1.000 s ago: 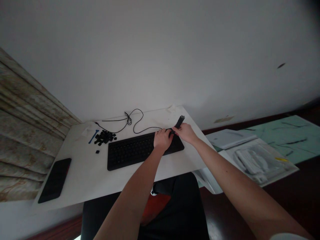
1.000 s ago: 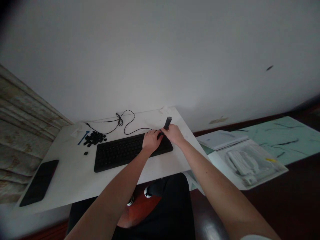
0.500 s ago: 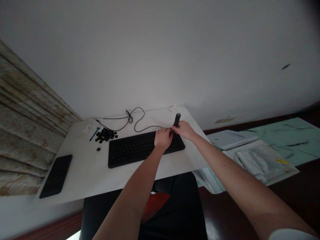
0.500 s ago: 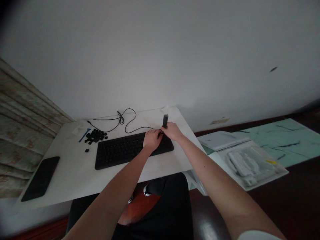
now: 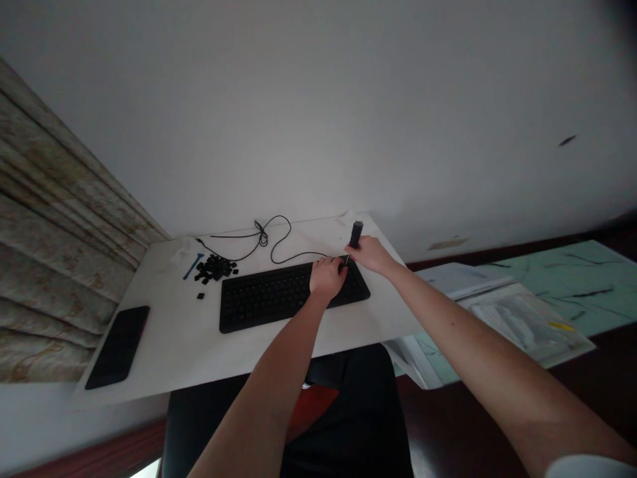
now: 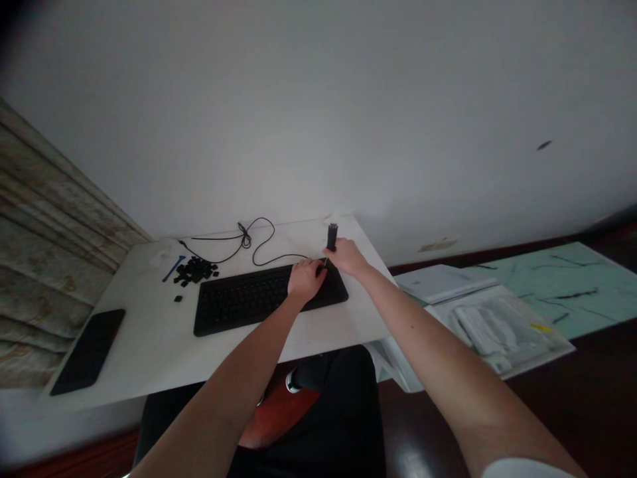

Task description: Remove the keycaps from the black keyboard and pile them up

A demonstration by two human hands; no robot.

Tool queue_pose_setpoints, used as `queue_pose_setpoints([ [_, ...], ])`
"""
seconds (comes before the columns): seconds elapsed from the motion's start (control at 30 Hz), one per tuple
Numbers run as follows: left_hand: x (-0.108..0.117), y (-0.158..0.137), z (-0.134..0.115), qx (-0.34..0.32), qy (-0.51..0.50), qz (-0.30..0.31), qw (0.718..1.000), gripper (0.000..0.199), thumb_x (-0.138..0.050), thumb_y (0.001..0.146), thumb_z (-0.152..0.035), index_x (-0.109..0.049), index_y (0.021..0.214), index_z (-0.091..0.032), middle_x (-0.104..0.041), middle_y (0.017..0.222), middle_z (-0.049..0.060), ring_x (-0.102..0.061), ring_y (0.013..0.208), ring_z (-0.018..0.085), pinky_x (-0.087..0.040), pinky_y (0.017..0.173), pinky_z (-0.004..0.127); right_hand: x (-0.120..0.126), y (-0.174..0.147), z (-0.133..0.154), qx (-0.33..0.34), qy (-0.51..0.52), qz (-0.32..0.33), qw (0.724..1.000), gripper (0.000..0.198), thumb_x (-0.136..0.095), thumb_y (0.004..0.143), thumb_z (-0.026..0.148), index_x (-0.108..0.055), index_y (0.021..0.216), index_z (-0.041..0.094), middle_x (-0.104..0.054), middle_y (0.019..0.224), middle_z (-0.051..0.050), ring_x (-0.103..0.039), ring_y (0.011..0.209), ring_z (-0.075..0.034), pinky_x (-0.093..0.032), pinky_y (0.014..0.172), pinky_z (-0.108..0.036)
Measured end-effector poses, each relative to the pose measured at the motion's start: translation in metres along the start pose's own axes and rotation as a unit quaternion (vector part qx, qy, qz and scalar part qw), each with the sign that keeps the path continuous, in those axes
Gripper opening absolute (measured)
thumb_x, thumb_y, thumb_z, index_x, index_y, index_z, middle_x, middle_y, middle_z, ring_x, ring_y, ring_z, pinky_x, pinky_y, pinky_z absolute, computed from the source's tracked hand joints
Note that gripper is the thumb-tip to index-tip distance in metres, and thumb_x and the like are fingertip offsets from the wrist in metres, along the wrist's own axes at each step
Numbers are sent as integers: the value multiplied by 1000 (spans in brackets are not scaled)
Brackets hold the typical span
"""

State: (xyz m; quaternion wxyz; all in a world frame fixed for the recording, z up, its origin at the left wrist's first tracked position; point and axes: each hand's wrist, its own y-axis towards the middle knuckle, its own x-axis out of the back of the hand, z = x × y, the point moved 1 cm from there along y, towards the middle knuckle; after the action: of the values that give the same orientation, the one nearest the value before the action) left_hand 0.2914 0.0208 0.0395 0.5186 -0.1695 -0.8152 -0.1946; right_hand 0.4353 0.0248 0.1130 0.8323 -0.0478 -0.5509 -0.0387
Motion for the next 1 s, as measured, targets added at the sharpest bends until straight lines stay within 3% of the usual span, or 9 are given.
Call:
queue_pose_setpoints([
  [0.17, 0, 1, -1, 4, -5, -3, 1000, 29, -45, 104, -40, -67, 114, -24, -72, 115, 7, -62, 111, 25, -44, 97, 39, -13, -14, -12, -31, 19, -34, 999, 27, -62, 96, 33, -75, 83, 13, -78, 83, -12, -75, 83, -24, -48, 70, -25],
  [0.33, -1, 1, -1, 6, 3, 4, 1000, 28, -43, 105, -36, -66, 113, -22, -71, 114, 8, -62, 111, 25, -44, 97, 39, -26, -20, -20, -41, 67, -79, 994, 25, -66, 94, 35, -77, 91, 13, -78, 84, -12, -76, 83, -25, -51, 72, -26],
  [0.53, -1, 2, -1, 7, 0, 6, 1000, 26, -44, 105, -35, -65, 113, -22, -71, 113, 8, -61, 111, 24, -44, 97, 39, -31, -17, -24, -68, 132, -84, 985, 25, -63, 95, 33, -77, 93, 12, -78, 78, -11, -77, 77, -24, -56, 70, -26],
  [1.0, -2, 1, -1, -11, 4, 1, 1000, 24, -48, 103, -35, -66, 113, -24, -70, 117, 7, -60, 111, 25, -45, 96, 40, -33, -25, -30, -74, 143, -66, 985, 25, -61, 95, 30, -76, 86, 12, -78, 76, -11, -77, 73, -22, -55, 66, -24],
])
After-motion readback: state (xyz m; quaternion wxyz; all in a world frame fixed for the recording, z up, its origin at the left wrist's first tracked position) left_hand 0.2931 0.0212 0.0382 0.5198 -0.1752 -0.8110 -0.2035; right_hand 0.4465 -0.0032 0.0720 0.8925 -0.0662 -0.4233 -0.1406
